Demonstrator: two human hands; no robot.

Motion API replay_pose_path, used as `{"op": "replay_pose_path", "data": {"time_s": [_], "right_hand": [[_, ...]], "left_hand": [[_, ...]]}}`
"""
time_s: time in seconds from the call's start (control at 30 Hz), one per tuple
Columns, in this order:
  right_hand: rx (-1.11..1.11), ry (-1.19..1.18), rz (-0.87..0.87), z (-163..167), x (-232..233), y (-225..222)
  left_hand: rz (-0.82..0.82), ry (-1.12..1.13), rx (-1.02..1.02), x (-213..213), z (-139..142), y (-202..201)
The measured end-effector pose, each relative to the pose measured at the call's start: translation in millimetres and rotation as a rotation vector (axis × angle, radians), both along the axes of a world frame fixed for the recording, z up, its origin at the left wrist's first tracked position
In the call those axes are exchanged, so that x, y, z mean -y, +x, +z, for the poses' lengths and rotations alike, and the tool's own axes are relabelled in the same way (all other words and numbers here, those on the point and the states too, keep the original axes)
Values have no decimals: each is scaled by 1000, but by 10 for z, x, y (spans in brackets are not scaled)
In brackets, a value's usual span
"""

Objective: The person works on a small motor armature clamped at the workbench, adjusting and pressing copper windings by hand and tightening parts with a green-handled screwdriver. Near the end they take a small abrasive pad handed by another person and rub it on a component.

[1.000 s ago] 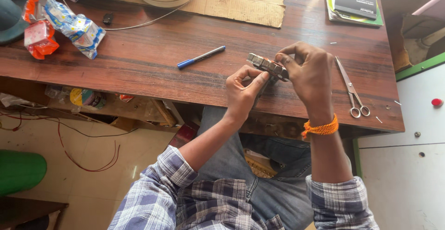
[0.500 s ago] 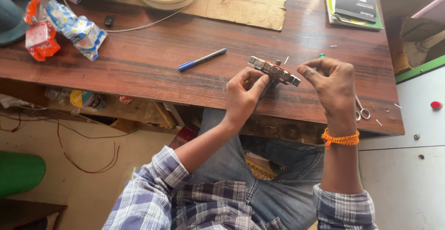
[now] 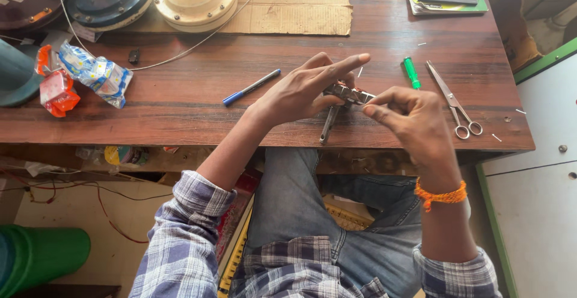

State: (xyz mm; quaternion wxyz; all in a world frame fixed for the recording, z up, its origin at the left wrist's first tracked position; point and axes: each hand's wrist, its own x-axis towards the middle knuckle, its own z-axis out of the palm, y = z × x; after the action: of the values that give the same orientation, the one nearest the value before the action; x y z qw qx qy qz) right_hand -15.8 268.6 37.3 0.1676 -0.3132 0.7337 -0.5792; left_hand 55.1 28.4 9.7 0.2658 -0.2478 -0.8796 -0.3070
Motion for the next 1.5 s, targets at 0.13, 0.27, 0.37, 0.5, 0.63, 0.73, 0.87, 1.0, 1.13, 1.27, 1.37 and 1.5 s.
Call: {"op": "replay_pose_path", "data": {"time_s": [0.13,0.27,0.37,0.5,0.63,0.73,0.87,1.0,1.13,1.27,1.37,1.5], "right_hand": [[-175,136,-87,-113,115,169],[-202,121,-154,-191,155,240],[-173,78,-188,-265,141,267],[-343,7,-186,-466,234,334],[-623,-82,-153,-621,368,362],[-576,-84,-152,-614,356,394],[-570,-78,-105,-437,171,435],[-599,-39,-154,-170,41,394],[-685,63,-161,43,256,210],[-592,99,-170,132,576,8],[-544,136,-185,135,680,-115],[-474,232,-226,79,659,-264]], "left_hand": [[4,-22,79,-3,77,-27],[-4,-41,66,14,72,-18],[19,-66,43,12,22,-23],[1,-97,-49,45,-79,-34],[68,-256,-374,63,-195,18],[167,-313,-536,53,-292,89],[181,-36,-461,-144,-469,133],[329,572,-222,-476,-705,199],[288,1042,-112,-712,-812,208],[271,1424,102,-815,-769,185],[289,1515,217,-813,-714,181],[197,1630,246,-772,-683,132]]}}
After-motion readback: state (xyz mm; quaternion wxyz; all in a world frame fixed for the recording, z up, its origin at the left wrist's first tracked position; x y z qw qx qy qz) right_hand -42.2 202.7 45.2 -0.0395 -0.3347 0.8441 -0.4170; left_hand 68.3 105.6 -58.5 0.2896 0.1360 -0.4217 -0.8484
